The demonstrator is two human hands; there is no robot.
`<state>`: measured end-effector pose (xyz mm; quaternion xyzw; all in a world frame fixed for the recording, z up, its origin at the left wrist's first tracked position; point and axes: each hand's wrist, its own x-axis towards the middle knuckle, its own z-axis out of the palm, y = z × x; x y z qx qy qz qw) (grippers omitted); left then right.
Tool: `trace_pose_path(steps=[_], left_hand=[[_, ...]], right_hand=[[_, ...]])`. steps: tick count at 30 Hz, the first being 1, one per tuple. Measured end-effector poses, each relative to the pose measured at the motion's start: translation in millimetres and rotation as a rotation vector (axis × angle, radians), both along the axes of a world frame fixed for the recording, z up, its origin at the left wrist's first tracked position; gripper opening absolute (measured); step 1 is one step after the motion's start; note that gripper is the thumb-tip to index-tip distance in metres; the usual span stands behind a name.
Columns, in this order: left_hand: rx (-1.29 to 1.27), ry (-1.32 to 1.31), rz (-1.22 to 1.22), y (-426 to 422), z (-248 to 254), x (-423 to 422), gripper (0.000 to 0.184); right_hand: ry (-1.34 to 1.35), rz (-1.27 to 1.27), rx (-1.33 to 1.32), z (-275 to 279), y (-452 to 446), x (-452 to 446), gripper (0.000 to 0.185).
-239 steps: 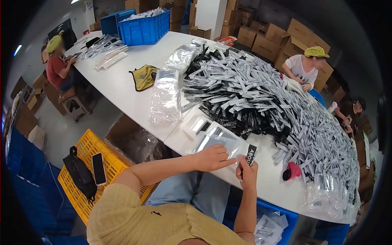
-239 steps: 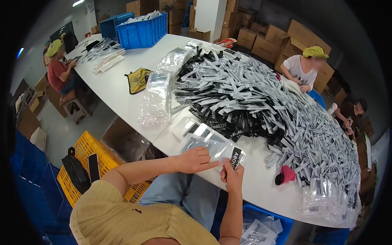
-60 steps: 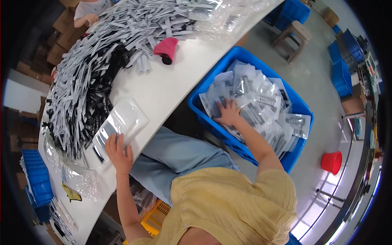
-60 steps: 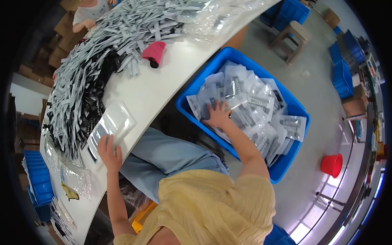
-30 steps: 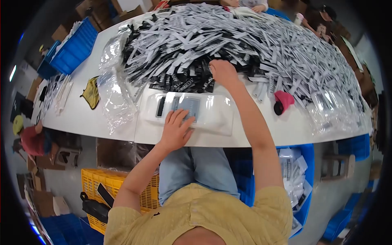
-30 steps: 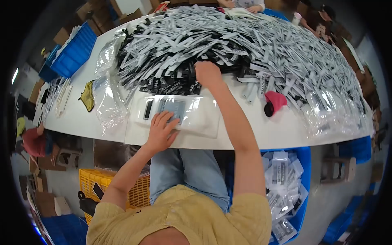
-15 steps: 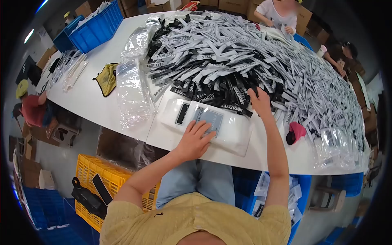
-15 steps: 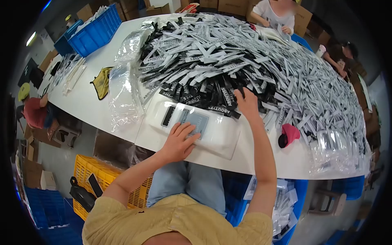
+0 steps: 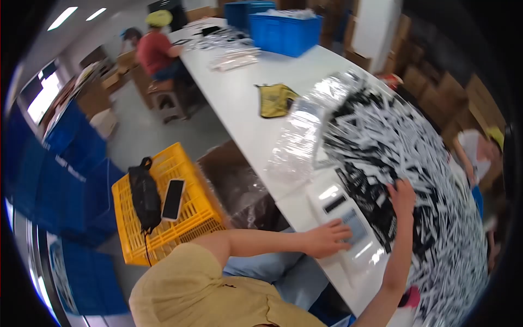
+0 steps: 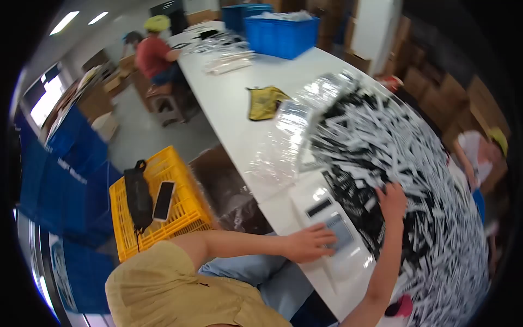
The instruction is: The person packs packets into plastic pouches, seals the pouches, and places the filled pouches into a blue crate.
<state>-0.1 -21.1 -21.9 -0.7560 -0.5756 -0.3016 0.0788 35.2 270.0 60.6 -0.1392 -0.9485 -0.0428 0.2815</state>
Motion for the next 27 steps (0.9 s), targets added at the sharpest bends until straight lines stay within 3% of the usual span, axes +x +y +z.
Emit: trace_pose_path(steps=[2,3,5,7,8,9,11,12,13,16,19,22,24,25,26,27], left_hand=[[0.021,-0.029,-0.019,-1.1,1.4,-1.3,0.044],[0.02,-0.045,-0.027,-1.9,3.5,-0.2,0.043],[0.027,-0.054,-0.033,-5.2,6.1,0.9,0.043],[0.051,-0.038,-0.02,-5.1,7.9,1.5,0.044],[0.085,-0.018,-0.029,-4.6,9.1,2.1,0.043],[0.119,0.001,-0.036,-3.7,10.5,3.1,0.042],[0.122,0.045,-0.045,3.2,6.6,3.9,0.039],[0.09,0.067,-0.05,9.7,-2.0,3.0,0.038],[0.055,0.086,-0.058,15.5,-7.1,3.8,0.037],[-0.154,0.218,-0.101,30.6,1.6,-3.3,0.029],[-0.221,0.146,-0.068,44.2,5.7,-8.6,0.025],[-0.157,-0.283,0.152,32.9,37.6,-6.2,0.027],[0.103,-0.477,0.142,27.1,38.6,-0.5,0.038],[-0.001,-0.497,0.153,22.9,42.6,2.9,0.047],[-0.037,-0.45,0.146,17.8,46.6,7.3,0.051],[-0.074,-0.405,0.125,9.3,56.6,12.5,0.054]], right_hand=[[0.239,0.017,-0.059,-7.1,12.9,14.3,0.022],[0.315,0.04,-0.466,-9.2,18.9,26.2,0.023],[0.398,-0.055,-0.629,0.3,5.3,56.9,0.036],[0.684,-0.211,-0.833,-0.1,-24.8,87.1,0.043],[0.776,-0.457,-0.895,-10.2,-27.4,97.9,0.04],[0.818,-0.232,-0.853,-25.8,-32.6,123.1,0.037],[0.778,-0.094,-0.707,-29.8,-88.8,151.2,0.032],[0.872,-0.154,-0.921,-53.9,-105.0,157.8,0.028],[0.733,-0.168,-0.803,-92.8,-104.5,170.6,0.023],[0.659,-0.256,-0.986,-91.2,-141.5,184.7,0.023],[0.75,-0.306,-0.999,-91.0,-136.9,201.2,0.019],[0.861,-0.15,-1.297,-63.8,-161.8,193.5,0.017],[0.939,-0.125,-1.195,-61.0,-174.5,177.4,0.017],[0.815,-0.125,-1.18,-78.2,-163.6,180.7,0.021],[0.891,-0.125,-1.318,-83.2,-165.8,173.0,0.024],[0.788,-0.307,-1.479,-68.1,-173.5,164.2,0.026]])
